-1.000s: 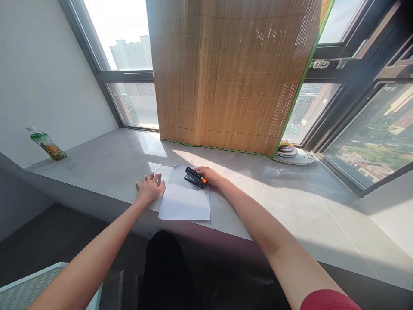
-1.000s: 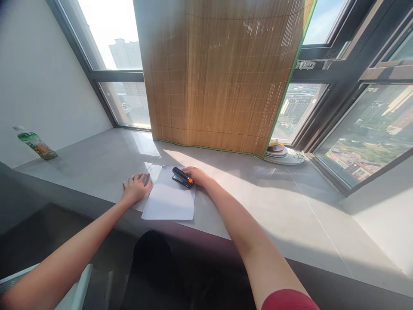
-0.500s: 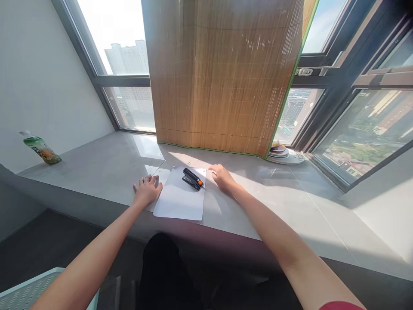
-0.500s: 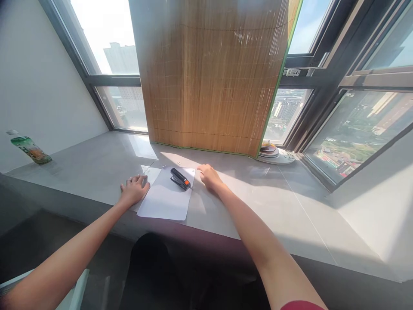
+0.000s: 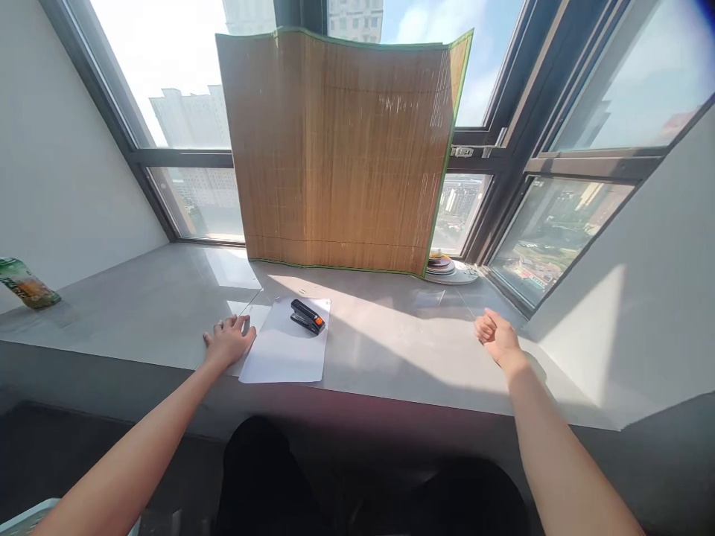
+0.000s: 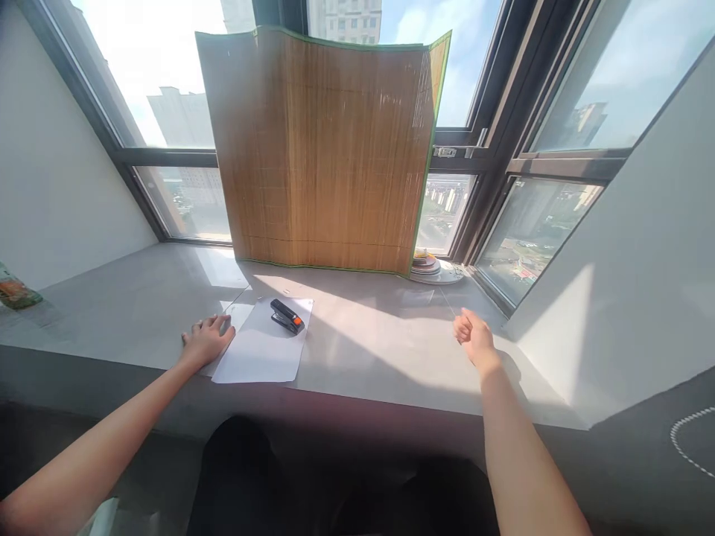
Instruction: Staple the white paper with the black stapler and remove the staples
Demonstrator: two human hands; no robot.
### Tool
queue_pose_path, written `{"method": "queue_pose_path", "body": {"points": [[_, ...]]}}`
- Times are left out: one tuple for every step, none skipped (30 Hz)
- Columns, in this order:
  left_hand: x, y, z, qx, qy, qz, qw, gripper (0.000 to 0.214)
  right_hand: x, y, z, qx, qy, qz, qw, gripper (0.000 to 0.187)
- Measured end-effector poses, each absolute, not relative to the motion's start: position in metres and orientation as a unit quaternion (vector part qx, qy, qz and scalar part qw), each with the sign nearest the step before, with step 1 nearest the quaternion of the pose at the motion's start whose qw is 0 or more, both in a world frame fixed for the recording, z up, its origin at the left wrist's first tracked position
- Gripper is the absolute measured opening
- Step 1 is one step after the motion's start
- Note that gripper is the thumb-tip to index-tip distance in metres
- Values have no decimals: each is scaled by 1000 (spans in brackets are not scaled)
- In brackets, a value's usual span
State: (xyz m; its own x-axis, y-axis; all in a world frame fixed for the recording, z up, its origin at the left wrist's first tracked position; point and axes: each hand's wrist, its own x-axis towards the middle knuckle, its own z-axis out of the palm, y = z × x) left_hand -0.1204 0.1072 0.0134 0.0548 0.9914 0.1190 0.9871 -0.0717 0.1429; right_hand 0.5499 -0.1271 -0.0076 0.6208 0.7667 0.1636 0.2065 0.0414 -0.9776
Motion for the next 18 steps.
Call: {"method": "queue_pose_path", "body": {"points": [[-120,107,14,724,684,92,10,61,550,-128,-5,-640,-366,246,629,61],[-121,107,14,722,685,92,9,61,550,-129,-3,-631,-367,267,630,62],[-121,107,15,722,686,91,6,61,550,-129,-2,-623,-371,287,626,63],[-121,107,15,722,686,90,4,60,551,-130,-2,-614,-377,305,622,63],[-121,108,15,723,685,90,2,60,552,-130,-3,-605,-385,322,619,63],[-121,109,14,724,684,90,2,59,553,-131,-5,-595,-392,336,616,63],[-122,110,14,724,684,89,4,59,554,-132,-7,-585,-401,348,614,63],[-122,111,14,724,684,88,9,59,554,-132,-9,-575,-411,359,609,63],[-122,112,13,723,685,87,15,58,555,-133,-11,-566,-423,370,603,64],[-123,112,13,722,686,87,20,58,555,-133,-13,-559,-436,379,596,65],[-123,113,13,721,687,87,25,58,554,-133,-14,-554,-446,383,589,66],[-124,114,12,720,688,87,28,58,553,-133,-16,-553,-454,385,583,67],[-124,115,12,719,689,88,30,58,552,-132,-17,-556,-459,382,579,68],[-124,115,12,719,689,88,30,59,550,-131,-18,-561,-461,377,575,68],[-125,116,11,720,688,88,29,59,549,-130,-19,-569,-462,369,572,69],[-125,116,11,720,688,87,29,59,547,-129,-20,-578,-462,358,569,70],[-125,116,10,720,688,87,28,59,546,-127,-20,-587,-464,346,567,70],[-125,117,9,720,688,88,25,60,544,-126,-21,-595,-464,334,565,70]]}}
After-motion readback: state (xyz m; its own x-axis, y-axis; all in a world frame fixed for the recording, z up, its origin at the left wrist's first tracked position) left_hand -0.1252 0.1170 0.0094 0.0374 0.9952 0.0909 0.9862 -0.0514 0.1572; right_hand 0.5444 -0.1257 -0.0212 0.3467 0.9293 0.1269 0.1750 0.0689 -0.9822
